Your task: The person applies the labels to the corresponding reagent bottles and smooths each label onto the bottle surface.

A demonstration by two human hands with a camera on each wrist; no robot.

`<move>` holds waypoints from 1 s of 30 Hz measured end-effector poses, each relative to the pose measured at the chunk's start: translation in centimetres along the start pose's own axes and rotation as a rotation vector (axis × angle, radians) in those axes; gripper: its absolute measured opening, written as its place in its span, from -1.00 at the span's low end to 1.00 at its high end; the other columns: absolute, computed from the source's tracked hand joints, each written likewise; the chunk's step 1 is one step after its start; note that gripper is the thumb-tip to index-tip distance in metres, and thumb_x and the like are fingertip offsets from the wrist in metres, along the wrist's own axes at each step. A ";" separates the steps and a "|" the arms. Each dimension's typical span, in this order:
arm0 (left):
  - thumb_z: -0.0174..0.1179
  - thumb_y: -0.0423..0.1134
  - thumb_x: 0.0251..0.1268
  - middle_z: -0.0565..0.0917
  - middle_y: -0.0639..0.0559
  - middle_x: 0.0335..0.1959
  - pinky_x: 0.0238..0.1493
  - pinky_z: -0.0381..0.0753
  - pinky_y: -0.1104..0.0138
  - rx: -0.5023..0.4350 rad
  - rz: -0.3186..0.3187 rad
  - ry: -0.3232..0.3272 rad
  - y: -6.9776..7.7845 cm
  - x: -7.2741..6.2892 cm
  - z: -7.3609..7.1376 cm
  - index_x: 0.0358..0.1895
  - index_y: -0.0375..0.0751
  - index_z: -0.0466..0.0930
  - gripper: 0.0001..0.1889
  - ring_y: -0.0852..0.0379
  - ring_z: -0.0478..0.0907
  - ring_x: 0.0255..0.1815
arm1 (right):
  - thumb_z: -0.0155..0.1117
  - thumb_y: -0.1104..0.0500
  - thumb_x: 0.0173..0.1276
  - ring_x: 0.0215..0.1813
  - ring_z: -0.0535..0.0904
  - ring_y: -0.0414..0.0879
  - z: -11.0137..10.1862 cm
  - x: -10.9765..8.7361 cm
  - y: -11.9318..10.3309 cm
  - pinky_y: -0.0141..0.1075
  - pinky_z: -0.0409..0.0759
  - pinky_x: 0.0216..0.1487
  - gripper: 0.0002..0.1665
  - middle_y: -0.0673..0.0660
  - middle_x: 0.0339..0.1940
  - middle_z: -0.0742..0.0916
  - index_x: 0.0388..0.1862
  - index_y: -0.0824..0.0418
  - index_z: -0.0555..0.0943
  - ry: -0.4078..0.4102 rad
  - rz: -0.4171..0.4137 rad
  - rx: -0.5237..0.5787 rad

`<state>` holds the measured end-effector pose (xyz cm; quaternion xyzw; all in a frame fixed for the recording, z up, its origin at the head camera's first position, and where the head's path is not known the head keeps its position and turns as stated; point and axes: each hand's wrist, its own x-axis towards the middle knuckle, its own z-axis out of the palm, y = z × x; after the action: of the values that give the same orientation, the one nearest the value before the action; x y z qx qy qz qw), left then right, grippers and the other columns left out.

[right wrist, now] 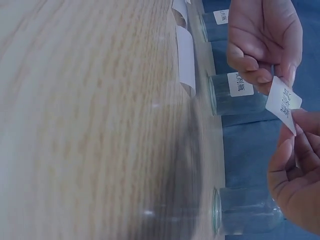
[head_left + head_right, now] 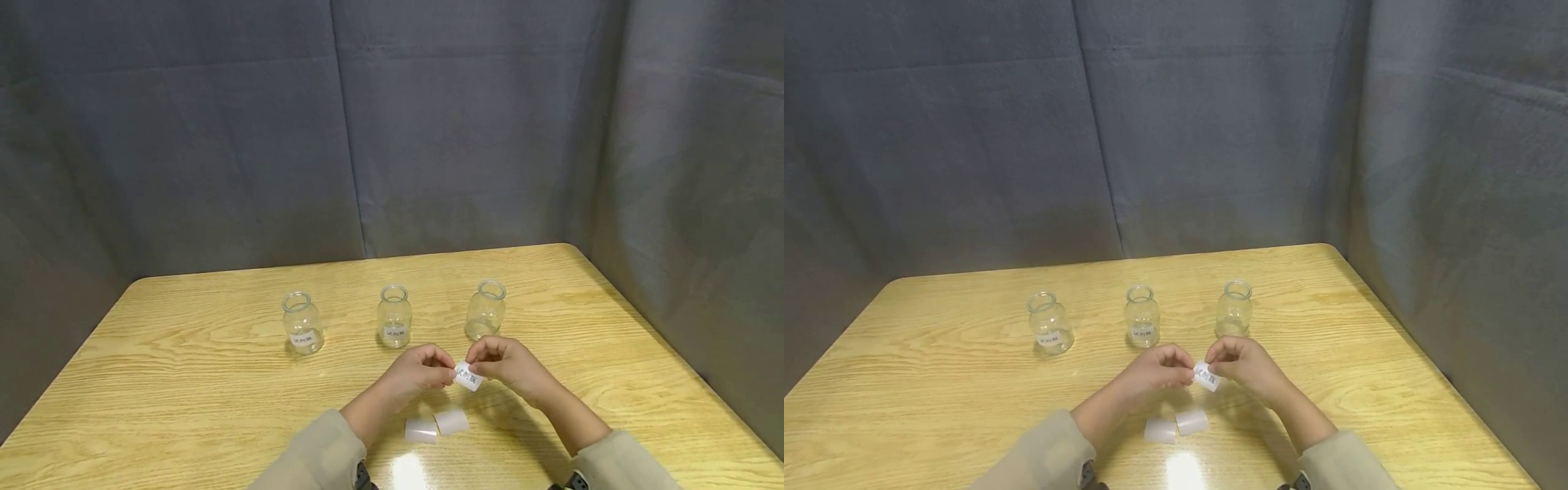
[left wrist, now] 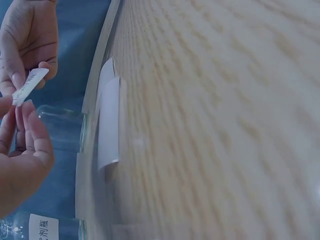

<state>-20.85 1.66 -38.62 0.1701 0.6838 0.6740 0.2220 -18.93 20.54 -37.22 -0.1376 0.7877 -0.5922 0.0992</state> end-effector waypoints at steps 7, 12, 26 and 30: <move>0.13 -0.41 0.05 0.46 0.04 -0.51 -0.36 0.45 0.34 0.030 0.002 0.045 0.2 0.4 0.5 -0.31 -0.38 0.45 -0.86 0.20 0.41 -0.47 | 0.14 0.33 0.13 -0.33 0.46 -0.06 0.0 0.0 -0.2 -0.14 0.46 -0.25 -0.82 0.12 -0.39 0.56 -0.31 0.44 0.46 0.019 0.006 -0.003; 0.13 -0.42 0.05 0.45 0.04 -0.50 -0.30 0.50 0.31 0.052 -0.001 0.074 0.2 1.0 0.8 -0.34 -0.35 0.46 -0.90 0.21 0.41 -0.45 | 0.16 0.31 0.13 -0.32 0.45 -0.10 0.1 0.1 -0.2 -0.20 0.46 -0.25 -0.74 0.11 -0.39 0.55 -0.25 0.49 0.42 0.055 0.001 0.006; 0.15 -0.44 0.03 0.51 0.02 -0.51 -0.40 0.50 0.42 0.030 0.047 0.182 -0.3 3.3 1.3 -0.37 -0.38 0.48 -0.91 0.21 0.50 -0.49 | 0.19 0.35 0.07 -0.36 0.44 -0.11 -0.7 0.6 0.8 -0.26 0.49 -0.31 -0.77 0.10 -0.44 0.53 -0.32 0.46 0.40 0.201 0.090 0.082; 0.17 -0.44 0.01 0.52 0.01 -0.51 -0.42 0.52 0.41 0.055 0.033 0.204 -0.6 4.1 1.7 -0.36 -0.39 0.49 -0.89 0.19 0.52 -0.50 | 0.17 0.38 0.07 -0.38 0.45 -0.12 -1.2 0.8 1.1 -0.26 0.51 -0.32 -0.80 0.08 -0.47 0.53 -0.33 0.46 0.41 0.242 0.097 0.056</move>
<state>-23.35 5.28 -39.47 0.1179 0.7182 0.6722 0.1355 -20.19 21.61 -37.99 -0.0238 0.7827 -0.6209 0.0358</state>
